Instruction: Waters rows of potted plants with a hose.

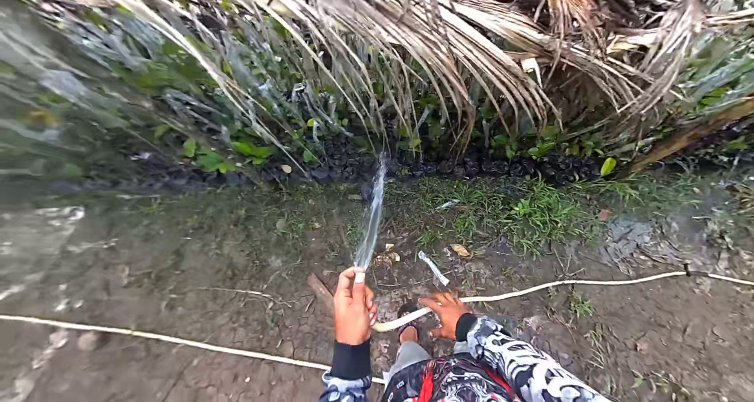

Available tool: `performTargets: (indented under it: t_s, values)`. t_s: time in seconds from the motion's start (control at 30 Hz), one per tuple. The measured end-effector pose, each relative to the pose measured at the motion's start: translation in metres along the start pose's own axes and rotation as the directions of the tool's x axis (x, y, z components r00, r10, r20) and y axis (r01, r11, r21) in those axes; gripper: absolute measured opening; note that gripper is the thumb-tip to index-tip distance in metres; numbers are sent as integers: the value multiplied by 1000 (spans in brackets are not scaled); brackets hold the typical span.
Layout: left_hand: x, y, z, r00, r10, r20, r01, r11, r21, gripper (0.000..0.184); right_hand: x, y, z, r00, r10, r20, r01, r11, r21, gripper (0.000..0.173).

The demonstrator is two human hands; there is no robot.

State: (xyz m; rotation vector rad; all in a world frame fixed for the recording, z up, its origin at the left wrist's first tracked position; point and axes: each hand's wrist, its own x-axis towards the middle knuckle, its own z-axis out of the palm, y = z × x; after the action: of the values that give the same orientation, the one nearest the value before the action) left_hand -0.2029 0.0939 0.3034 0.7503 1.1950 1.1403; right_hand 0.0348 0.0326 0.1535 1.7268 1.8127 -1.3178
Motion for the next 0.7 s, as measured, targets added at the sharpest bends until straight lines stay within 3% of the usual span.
performTargets:
  t_s: [0.1,0.2,0.37,0.53,0.7]
  values:
    - [5,6,-8,1000,22,13,-23,999,22,21,23,-15,9,997,-37,71,38,999,-18,57]
    - [16,7,-21,999,38,-23,-38,999,-7,22,29,-12,-2,993,14,115,-7,998,-59,45]
    - [44,21,-49,995,-8,-104,0,997,-77,24,9,56,-19,976,215,43,-215,977,-4,43]
    - [70,37,-76,984,-11,-179,-2,997,-73,26,-38,147,-19,895,446,8,-445,894,43,45]
    - [82,36,-52,962,18,-271,-40,996,-75,24,-40,187,-24,858,514,-14,-507,850,145,61]
